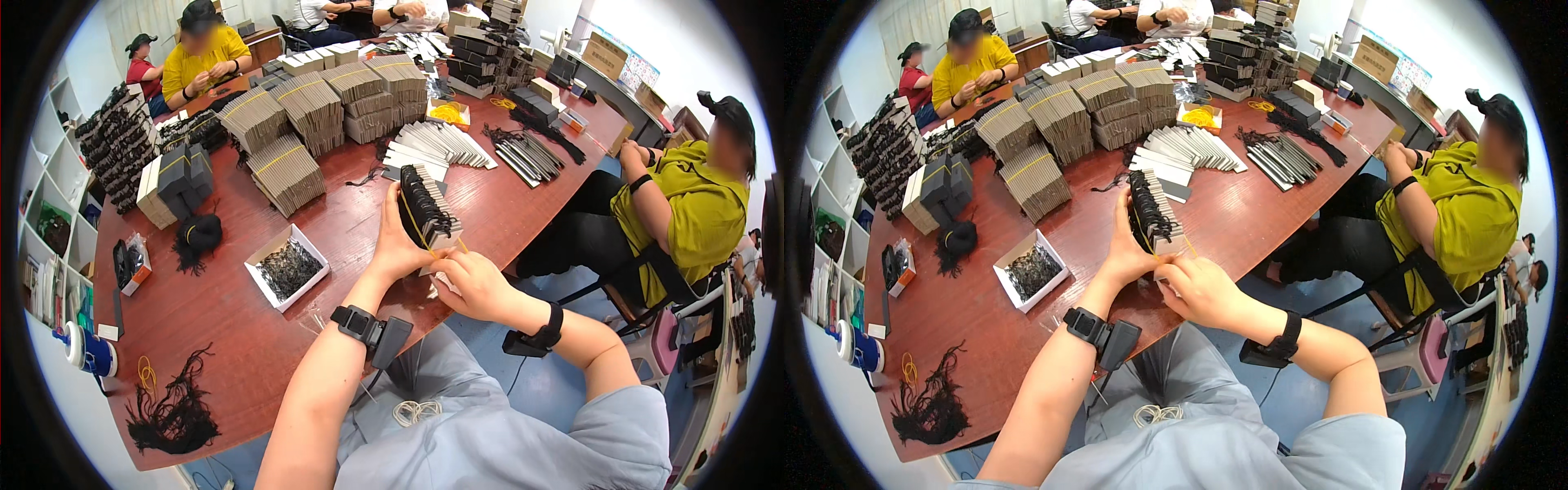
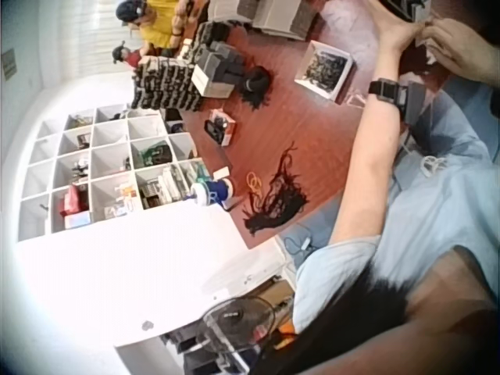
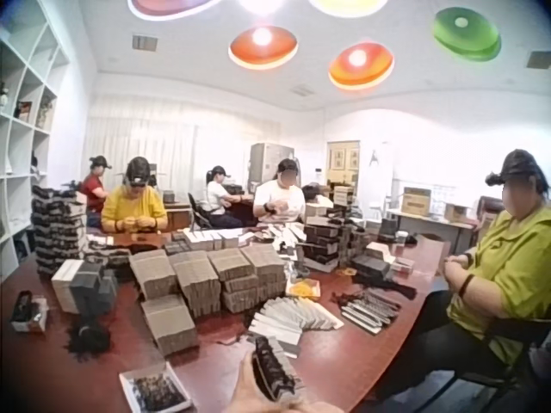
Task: Assembling and bundling identification tags by attaching elastic strings.
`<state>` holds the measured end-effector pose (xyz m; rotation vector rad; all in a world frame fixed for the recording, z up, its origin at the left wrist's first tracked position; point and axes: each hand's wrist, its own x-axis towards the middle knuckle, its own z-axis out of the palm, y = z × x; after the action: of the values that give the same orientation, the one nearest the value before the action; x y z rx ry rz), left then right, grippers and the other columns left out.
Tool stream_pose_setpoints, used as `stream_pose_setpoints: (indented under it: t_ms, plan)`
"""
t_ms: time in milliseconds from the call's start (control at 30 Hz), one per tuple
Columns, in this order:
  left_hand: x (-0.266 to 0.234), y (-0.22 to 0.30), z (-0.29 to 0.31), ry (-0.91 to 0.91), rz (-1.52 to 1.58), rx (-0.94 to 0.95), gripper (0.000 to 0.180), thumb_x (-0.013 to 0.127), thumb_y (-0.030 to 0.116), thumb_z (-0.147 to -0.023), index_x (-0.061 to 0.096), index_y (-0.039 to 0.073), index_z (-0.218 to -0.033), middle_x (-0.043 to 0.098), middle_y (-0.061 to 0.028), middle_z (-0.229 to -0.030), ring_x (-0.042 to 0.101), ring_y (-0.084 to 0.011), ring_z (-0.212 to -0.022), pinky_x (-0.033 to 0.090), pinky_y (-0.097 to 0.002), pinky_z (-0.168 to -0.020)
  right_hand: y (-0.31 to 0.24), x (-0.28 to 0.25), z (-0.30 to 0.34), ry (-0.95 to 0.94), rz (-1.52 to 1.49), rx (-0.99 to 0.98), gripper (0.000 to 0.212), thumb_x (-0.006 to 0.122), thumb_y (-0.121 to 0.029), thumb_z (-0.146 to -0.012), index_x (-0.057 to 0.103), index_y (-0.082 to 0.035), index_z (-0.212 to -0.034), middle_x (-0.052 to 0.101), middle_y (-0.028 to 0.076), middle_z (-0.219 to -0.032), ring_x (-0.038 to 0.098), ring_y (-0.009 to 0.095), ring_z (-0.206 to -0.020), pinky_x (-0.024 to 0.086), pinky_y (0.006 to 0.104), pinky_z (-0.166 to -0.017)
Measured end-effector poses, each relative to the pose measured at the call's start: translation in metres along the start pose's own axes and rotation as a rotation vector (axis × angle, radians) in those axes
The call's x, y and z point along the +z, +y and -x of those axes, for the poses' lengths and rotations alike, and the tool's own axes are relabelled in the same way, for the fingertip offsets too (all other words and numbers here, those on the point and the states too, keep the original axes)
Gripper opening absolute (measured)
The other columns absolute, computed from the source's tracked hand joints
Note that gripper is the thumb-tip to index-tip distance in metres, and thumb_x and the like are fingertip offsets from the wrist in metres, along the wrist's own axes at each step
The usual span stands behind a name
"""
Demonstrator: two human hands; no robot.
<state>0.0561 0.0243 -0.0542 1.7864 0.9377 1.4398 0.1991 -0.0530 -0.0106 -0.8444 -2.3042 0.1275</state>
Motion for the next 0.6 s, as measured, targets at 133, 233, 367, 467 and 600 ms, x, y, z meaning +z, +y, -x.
stream_pose_setpoints:
  t_ms: [133,233,367,467,600]
  plan:
    - [-0.002,-0.004,0.001,-0.024,-0.031,0.015,0.12,0.085,0.024,-0.037,0.013,0.001,-0.13,0.031,-0.019,-0.123,0.036,-0.0304,-0.116,0.03,-0.0372,-0.099,0.008,-0.001,0.002,0.112,0.065,-0.067,0.024,0.063,-0.006,-0.066,0.051,-0.005,-0.087,0.053,0.011,-0.079,0.054,0.028,-0.072,0.044,0.0361,-0.062]
    - [-0.006,-0.006,0.002,-0.024,-0.06,-0.016,0.118,0.085,0.024,-0.038,0.014,0.001,-0.129,0.032,-0.0193,-0.123,0.035,-0.031,-0.116,0.03,-0.0375,-0.099,-0.002,0.002,0.006,0.15,0.101,-0.074,0.02,0.063,-0.005,-0.064,0.054,-0.005,-0.082,0.056,0.011,-0.085,0.056,0.028,-0.078,0.046,0.0344,-0.067]
    - [-0.004,0.005,0.002,-0.06,0.016,-0.014,0.113,0.084,0.025,-0.043,0.014,-0.001,-0.129,0.033,-0.0207,-0.122,0.036,-0.0326,-0.115,0.029,-0.0379,-0.099,0.002,-0.007,0.024,0.3,0.182,-0.089,0.013,0.062,-0.004,-0.062,0.056,-0.004,-0.074,0.059,0.014,-0.101,0.056,0.029,-0.094,0.047,0.0342,-0.079]
    - [-0.01,-0.002,0.006,-0.044,-0.061,-0.019,0.112,0.083,0.026,-0.045,0.013,0.0,-0.128,0.034,-0.0201,-0.12,0.036,-0.0308,-0.115,0.029,-0.0377,-0.098,0.007,-0.009,0.021,0.42,0.088,0.012,0.019,0.063,-0.006,-0.063,0.056,-0.003,-0.081,0.059,0.015,-0.1,0.054,0.034,-0.096,0.042,0.0405,-0.084]
    - [-0.004,0.006,0.003,-0.093,0.024,-0.037,0.118,0.084,0.03,-0.044,0.009,0.001,-0.13,0.039,-0.0197,-0.12,0.043,-0.0287,-0.112,0.035,-0.0354,-0.095,0.051,-0.006,-0.001,0.1,-0.355,0.276,0.092,0.075,-0.02,-0.058,0.021,-0.003,-0.131,0.028,0.019,-0.134,0.03,0.031,-0.123,0.028,0.0398,-0.099]
